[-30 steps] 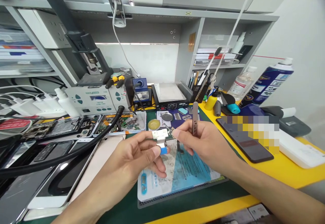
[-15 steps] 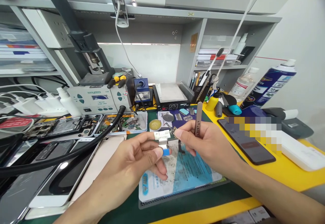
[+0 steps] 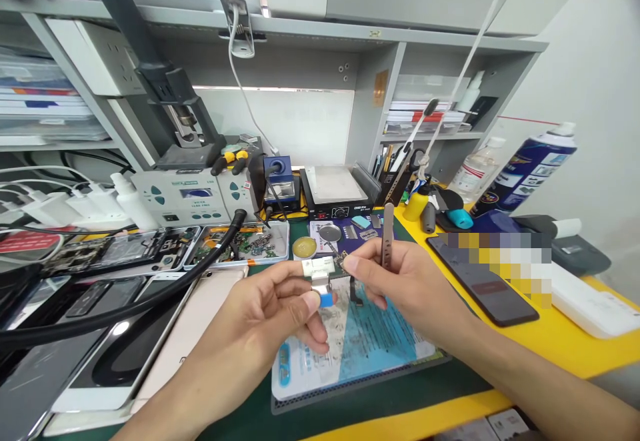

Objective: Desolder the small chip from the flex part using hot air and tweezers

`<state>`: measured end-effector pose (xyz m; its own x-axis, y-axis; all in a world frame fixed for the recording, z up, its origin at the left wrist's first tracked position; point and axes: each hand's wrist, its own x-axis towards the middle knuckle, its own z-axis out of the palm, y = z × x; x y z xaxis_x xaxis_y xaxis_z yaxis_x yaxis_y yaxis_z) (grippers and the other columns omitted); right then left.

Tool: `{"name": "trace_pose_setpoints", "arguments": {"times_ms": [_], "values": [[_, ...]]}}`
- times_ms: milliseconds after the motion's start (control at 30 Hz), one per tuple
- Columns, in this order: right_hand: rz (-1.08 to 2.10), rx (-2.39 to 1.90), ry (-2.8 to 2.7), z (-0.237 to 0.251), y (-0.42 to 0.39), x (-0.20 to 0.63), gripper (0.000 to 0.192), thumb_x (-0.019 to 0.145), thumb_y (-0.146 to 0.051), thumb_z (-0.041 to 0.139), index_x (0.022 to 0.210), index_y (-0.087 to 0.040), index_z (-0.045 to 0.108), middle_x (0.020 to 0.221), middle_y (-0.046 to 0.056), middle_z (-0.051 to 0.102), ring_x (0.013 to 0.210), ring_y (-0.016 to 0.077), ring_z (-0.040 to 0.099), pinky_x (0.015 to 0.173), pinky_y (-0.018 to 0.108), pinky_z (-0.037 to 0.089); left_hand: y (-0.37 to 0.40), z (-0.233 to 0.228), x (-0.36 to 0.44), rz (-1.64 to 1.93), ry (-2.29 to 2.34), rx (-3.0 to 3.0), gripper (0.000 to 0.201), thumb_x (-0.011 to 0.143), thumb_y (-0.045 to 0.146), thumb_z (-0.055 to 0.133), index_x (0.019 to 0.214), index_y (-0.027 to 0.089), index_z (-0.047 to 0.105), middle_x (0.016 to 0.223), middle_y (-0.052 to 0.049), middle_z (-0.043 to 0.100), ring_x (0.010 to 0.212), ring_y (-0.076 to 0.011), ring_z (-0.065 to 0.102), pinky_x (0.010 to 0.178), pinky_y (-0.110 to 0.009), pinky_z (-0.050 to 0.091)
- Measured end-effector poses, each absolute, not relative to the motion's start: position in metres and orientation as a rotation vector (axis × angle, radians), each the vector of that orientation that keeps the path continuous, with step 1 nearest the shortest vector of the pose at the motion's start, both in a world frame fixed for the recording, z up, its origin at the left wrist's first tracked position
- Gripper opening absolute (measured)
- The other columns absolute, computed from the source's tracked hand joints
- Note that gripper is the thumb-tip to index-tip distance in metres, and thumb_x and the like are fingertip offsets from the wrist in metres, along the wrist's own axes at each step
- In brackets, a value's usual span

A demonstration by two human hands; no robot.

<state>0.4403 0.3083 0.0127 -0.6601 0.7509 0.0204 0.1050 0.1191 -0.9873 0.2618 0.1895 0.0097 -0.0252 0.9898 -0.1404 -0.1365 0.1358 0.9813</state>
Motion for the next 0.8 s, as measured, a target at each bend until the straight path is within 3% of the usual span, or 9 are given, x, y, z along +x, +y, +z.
{"name": "trace_pose_setpoints", "arguments": {"times_ms": [367,600,700,800], "values": [[1.82,-0.758,-1.674,0.009,0.311,0.441,0.034,0.093,-0.044,0.07,0.073,-0.019,0.057,0.051,-0.008,0.033,0.048,0.0091,0.03,0.049,0.027,0.03,0.191,0.01,0.261,1.242,1.221,0.927,0.027,0.092,0.038,0.069,0.105,0.014,0.066,0.072,-0.004,0.069,0.067,-0.0143,0.066,0.067,-0.022,0.053],[1.875,-0.732,-1.617,0.008,0.313,0.441,0.028,0.09,-0.041,0.071,0.078,-0.017,0.065,0.051,-0.008,0.032,0.048,0.0088,0.028,0.047,0.025,0.031,0.191,0.015,0.257,1.281,1.024,0.572,0.059,0.088,0.023,0.066,0.144,0.013,0.048,0.083,-0.013,0.074,0.059,-0.0197,0.065,0.06,-0.037,0.059],[1.865,-0.729,-1.628,0.007,0.313,0.442,0.026,0.09,-0.041,0.069,0.083,-0.016,0.071,0.051,-0.008,0.031,0.048,0.0089,0.028,0.047,0.025,0.031,0.195,0.014,0.251,1.281,0.874,0.414,0.051,0.088,0.018,0.06,0.137,0.008,0.054,0.077,-0.011,0.071,0.054,-0.0186,0.063,0.051,-0.035,0.059],[1.844,-0.741,-1.652,0.007,0.313,0.443,0.025,0.091,-0.039,0.068,0.085,-0.015,0.074,0.052,-0.007,0.032,0.048,0.0087,0.029,0.047,0.025,0.031,0.199,0.013,0.246,1.273,0.759,0.293,0.032,0.086,0.014,0.061,0.117,0.006,0.064,0.073,-0.008,0.067,0.053,-0.0159,0.062,0.049,-0.03,0.059]]}}
